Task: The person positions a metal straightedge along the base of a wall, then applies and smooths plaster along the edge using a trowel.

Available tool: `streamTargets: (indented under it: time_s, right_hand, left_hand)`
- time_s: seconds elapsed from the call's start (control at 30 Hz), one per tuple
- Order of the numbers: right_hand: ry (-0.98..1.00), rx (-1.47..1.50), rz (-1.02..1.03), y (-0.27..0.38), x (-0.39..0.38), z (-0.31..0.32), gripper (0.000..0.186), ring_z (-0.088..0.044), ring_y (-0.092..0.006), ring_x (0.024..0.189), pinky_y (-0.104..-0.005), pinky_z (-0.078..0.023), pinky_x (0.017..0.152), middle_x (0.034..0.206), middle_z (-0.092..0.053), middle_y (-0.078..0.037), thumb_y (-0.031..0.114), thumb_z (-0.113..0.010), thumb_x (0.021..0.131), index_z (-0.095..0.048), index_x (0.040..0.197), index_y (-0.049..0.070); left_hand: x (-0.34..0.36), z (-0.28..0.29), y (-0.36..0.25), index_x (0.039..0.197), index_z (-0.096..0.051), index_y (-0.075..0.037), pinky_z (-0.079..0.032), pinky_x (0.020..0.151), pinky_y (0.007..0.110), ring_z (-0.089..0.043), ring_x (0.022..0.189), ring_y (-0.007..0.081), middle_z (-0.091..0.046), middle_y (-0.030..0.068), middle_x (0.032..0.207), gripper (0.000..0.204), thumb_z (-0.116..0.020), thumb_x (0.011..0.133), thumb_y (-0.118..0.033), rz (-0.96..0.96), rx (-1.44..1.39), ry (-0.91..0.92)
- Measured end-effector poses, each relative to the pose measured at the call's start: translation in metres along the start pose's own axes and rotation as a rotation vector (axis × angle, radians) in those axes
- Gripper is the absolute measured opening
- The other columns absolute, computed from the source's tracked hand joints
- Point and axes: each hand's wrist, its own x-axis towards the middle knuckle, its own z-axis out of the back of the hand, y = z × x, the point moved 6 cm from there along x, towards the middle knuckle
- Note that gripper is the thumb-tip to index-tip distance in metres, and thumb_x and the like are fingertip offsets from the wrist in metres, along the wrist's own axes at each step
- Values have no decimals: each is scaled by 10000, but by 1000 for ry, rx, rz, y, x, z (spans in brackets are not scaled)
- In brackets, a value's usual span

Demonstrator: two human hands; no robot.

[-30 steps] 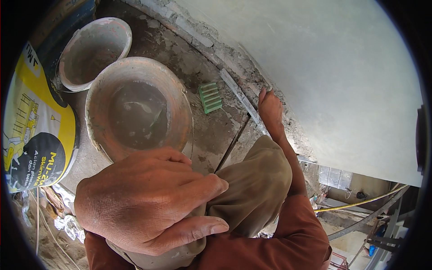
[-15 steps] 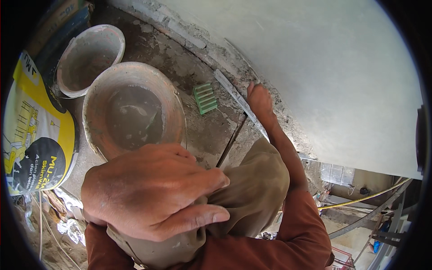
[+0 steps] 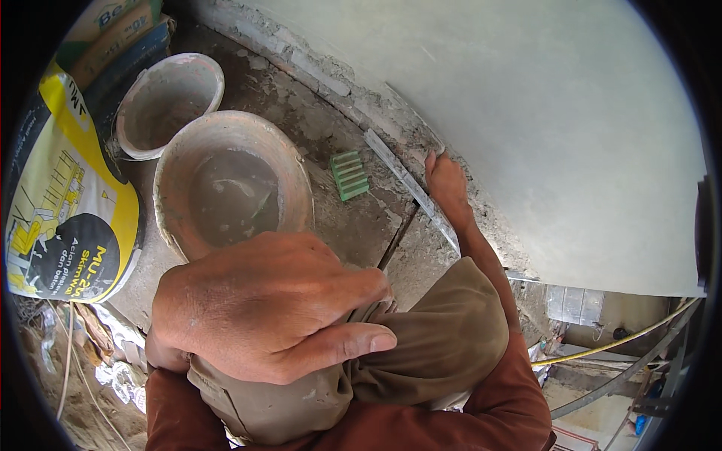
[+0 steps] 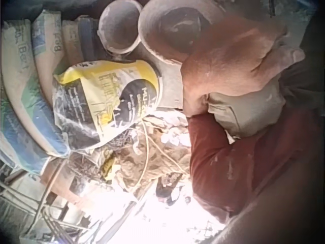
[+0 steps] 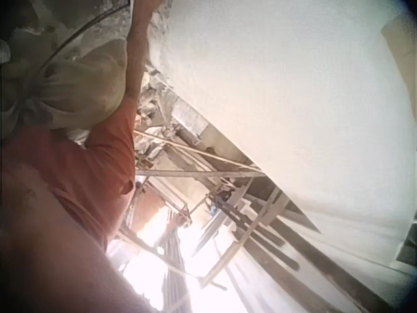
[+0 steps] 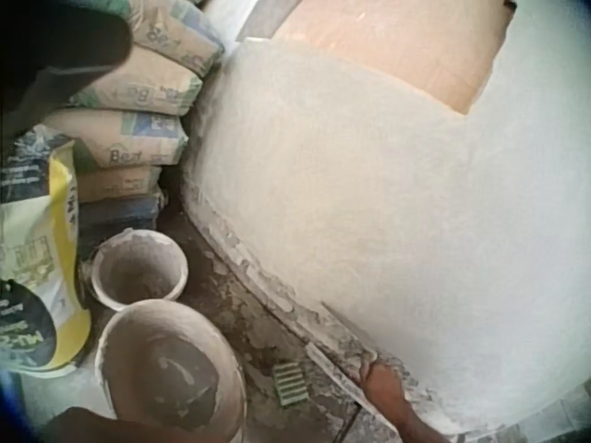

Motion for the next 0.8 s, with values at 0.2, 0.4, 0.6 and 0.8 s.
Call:
streamTargets:
  time_s: [0.2, 0.4, 0.6, 0.8]
  right_hand:
    - [43, -1, -26, 6, 14, -29, 489, -689, -497, 819, -564, -558, 768, 829, -683, -327, 348, -466, 1032, -669, 912, -80]
    - [262, 10, 136, 8, 15, -82, 474, -695, -483, 813, -545, -570, 757, 822, -695, -299, 365, -466, 1025, -682, 949, -49]
    - [185, 139, 127, 34, -21, -84, 474, -669, -498, 760, -584, -536, 720, 790, -676, -298, 394, -481, 1023, -652, 946, -42]
    - [-32, 37, 18, -17, -12, -18, 461, -660, -506, 726, -594, -520, 699, 730, -659, -300, 372, -504, 1021, -645, 904, -51]
  left_hand:
    - [7, -9, 10, 871, -554, -23, -430, 558, 503, -591, 602, 419, -540, 171, 581, 355, -587, 1002, -351, 55, 8, 46]
    - [19, -18, 10, 893, -563, -22, -434, 583, 521, -596, 632, 428, -547, 181, 593, 356, -590, 998, -361, 16, -5, 85]
    - [16, -11, 9, 1198, -625, 28, -489, 736, 419, -626, 716, 303, -605, 83, 725, 435, -638, 977, -346, 110, 95, 185]
    - [11, -7, 17, 1192, -640, 49, -508, 794, 405, -622, 641, 262, -601, 56, 699, 457, -665, 960, -344, 73, 41, 154]
